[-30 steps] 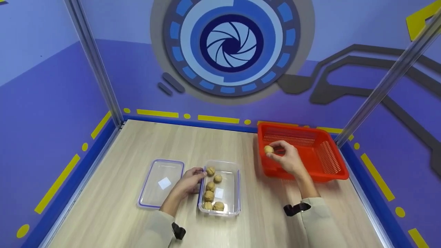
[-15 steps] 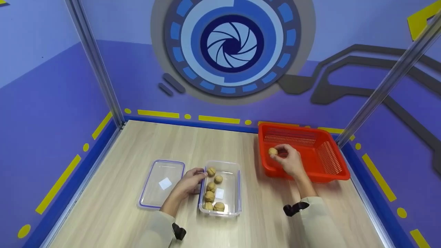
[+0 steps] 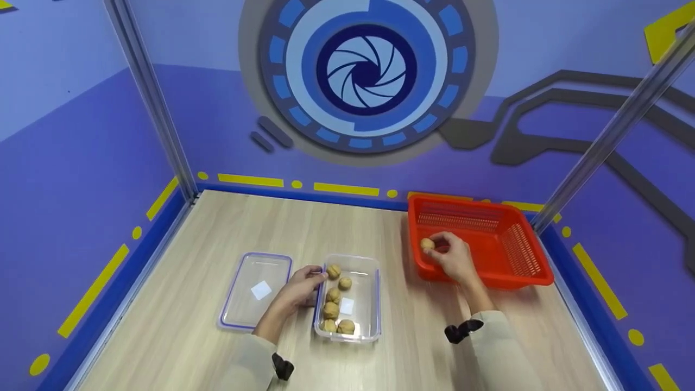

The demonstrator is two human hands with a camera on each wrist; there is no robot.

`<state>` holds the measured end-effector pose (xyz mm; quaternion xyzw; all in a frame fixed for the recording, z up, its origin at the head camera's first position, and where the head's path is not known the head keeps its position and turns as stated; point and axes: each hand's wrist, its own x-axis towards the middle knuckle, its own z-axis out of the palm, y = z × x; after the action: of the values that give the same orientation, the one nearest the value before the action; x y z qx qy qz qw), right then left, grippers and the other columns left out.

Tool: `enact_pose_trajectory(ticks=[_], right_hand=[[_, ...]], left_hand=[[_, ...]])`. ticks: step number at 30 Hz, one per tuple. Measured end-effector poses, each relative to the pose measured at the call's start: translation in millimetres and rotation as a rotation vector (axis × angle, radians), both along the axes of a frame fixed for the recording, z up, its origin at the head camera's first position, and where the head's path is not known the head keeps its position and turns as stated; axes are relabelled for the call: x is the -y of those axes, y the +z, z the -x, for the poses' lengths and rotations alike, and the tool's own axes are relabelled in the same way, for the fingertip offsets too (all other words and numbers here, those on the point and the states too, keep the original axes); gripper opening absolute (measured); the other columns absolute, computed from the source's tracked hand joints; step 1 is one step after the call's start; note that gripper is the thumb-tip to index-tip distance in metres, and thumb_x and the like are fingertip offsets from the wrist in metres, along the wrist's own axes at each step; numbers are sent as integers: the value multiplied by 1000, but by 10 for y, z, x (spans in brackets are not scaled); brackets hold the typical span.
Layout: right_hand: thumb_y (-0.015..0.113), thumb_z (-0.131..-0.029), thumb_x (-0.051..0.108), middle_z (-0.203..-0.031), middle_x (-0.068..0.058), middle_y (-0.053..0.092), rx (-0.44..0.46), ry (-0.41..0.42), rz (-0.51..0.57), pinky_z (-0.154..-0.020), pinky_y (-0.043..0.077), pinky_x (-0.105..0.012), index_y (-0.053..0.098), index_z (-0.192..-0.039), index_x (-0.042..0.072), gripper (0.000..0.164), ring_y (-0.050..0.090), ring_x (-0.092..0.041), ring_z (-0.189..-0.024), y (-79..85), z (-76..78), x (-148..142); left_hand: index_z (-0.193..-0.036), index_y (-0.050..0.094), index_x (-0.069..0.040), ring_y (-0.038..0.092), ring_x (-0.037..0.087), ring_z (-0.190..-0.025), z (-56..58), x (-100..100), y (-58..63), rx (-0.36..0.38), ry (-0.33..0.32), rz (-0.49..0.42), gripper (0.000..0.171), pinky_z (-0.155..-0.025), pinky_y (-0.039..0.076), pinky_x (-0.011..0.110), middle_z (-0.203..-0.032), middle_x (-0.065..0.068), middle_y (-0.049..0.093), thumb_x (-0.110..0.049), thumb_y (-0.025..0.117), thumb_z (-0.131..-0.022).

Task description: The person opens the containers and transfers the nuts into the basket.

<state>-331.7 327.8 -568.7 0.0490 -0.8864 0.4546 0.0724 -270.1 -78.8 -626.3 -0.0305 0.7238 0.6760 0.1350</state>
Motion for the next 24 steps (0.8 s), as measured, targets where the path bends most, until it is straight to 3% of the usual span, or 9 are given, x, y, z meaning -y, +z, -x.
enact_pose_trajectory(ticks=[5,10,17,24], right_hand=[[86,-91,11,-116,-14,72,7,4,-20,-91,56,-37,71,-121,3,35,68,-29,-107,4,-7,-3],[86,-90,12,-114,-13,72,9,10,-25,-89,56,-35,71,-121,3,35,68,-28,-105,-2,8,1],[89,-88,14,-113,-15,73,-1,4,-39,-87,56,-31,72,-119,1,37,69,-30,-104,-9,12,-6],[88,-89,14,-112,-12,73,11,-1,-53,-90,57,-35,72,-118,3,35,69,-27,-103,-19,6,-8]], left_hand=[[-148,49,8,60,34,-122,-13,14,18,23,-5,-16,57,-94,57,38,-138,23,58,-24,66,-104],[-149,48,7,63,35,-119,-36,16,31,38,-8,-38,58,-83,60,35,-138,23,57,-25,66,-105],[-146,49,11,58,33,-123,-26,-2,26,-21,-15,0,55,-105,51,44,-135,23,59,-22,65,-105],[-146,50,9,59,33,-124,-4,1,10,3,-13,7,54,-103,53,43,-135,22,60,-22,65,-105]])
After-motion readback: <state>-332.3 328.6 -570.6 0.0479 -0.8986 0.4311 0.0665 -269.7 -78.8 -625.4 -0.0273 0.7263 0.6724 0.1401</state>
